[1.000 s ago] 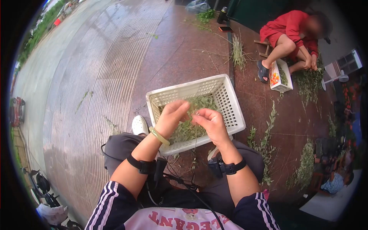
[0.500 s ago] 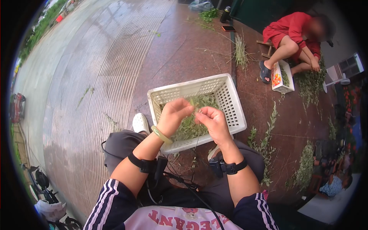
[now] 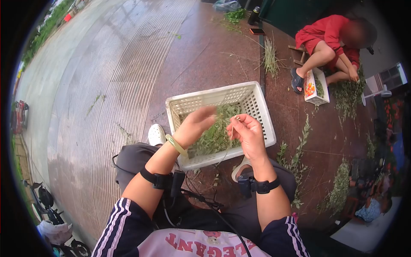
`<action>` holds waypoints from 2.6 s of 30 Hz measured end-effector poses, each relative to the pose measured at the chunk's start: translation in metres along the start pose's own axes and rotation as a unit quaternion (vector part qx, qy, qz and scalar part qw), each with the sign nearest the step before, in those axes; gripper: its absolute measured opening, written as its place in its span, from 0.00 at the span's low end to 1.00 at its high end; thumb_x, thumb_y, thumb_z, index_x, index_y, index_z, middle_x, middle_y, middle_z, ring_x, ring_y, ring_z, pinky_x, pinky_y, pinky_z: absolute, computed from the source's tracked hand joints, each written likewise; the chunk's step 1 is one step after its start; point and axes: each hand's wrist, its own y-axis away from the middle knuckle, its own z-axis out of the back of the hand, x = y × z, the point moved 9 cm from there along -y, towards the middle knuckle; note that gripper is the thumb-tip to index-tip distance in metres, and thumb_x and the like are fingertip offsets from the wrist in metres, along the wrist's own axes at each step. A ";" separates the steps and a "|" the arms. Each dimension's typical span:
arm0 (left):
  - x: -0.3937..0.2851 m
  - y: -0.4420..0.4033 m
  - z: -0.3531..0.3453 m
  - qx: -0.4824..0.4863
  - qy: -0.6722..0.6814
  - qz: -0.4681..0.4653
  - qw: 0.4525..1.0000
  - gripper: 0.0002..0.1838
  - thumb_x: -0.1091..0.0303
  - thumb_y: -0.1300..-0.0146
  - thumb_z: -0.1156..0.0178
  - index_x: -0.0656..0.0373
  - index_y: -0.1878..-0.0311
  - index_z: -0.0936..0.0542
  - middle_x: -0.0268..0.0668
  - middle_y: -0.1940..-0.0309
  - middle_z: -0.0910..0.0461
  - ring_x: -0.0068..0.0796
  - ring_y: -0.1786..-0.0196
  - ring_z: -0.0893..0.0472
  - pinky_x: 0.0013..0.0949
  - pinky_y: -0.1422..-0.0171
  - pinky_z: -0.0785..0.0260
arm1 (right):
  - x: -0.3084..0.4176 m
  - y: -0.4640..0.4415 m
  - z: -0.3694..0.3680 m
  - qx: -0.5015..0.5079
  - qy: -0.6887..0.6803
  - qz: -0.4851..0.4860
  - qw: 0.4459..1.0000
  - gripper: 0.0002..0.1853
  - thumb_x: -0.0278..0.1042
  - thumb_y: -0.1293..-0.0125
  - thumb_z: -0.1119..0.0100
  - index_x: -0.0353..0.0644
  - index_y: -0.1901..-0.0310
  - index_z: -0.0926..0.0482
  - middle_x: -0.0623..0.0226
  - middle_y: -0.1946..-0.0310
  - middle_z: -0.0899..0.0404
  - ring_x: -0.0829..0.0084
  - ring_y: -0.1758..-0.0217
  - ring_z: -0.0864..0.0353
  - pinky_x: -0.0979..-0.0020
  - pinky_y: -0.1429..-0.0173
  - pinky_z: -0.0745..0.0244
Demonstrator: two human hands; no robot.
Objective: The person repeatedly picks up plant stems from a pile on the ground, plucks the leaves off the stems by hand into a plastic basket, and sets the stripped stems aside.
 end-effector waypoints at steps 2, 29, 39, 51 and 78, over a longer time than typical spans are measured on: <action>0.010 0.006 -0.031 0.078 0.018 -0.014 0.997 0.20 0.65 0.35 0.47 0.62 0.42 0.31 0.32 0.53 0.25 0.19 0.54 0.28 0.25 0.47 0.36 | 0.006 -0.002 0.007 -0.025 -0.053 0.013 0.998 0.06 0.32 0.38 0.43 0.40 0.63 0.26 0.67 0.72 0.21 0.81 0.73 0.23 0.80 0.67 0.27; -0.113 0.097 0.074 -0.012 -0.077 -0.088 0.993 0.08 0.67 0.35 0.48 0.60 0.64 0.24 0.29 0.78 0.26 0.17 0.74 0.27 0.19 0.68 0.34 | 0.101 0.181 0.258 -0.274 -0.296 0.232 0.885 0.18 0.37 0.38 0.42 0.42 0.49 0.32 0.57 0.49 0.29 0.57 0.50 0.27 0.55 0.46 0.30; -0.148 0.288 0.350 -0.386 -0.183 -0.075 0.901 0.06 0.65 0.36 0.47 0.56 0.60 0.26 0.25 0.79 0.31 0.09 0.79 0.36 0.14 0.77 0.46 | -0.083 0.444 0.459 -0.532 -0.384 0.202 0.727 0.08 0.33 0.39 0.43 0.46 0.58 0.26 0.70 0.64 0.22 0.73 0.63 0.24 0.67 0.56 0.27; 0.154 0.435 0.322 -0.351 -0.249 0.460 0.777 0.21 0.55 0.43 0.42 0.55 0.49 0.27 0.47 0.58 0.27 0.43 0.56 0.28 0.42 0.53 0.33 | -0.399 0.570 0.443 -0.678 -0.185 -0.275 0.657 0.11 0.36 0.41 0.43 0.42 0.59 0.27 0.63 0.67 0.26 0.66 0.72 0.24 0.64 0.69 0.26; 0.060 0.437 0.285 -0.348 -0.347 0.513 0.704 0.15 0.58 0.41 0.44 0.56 0.54 0.26 0.40 0.66 0.28 0.32 0.66 0.31 0.33 0.64 0.38 | -0.313 0.329 0.480 -0.402 0.481 -0.390 0.675 0.16 0.42 0.34 0.51 0.37 0.59 0.21 0.57 0.55 0.26 0.56 0.54 0.25 0.56 0.50 0.27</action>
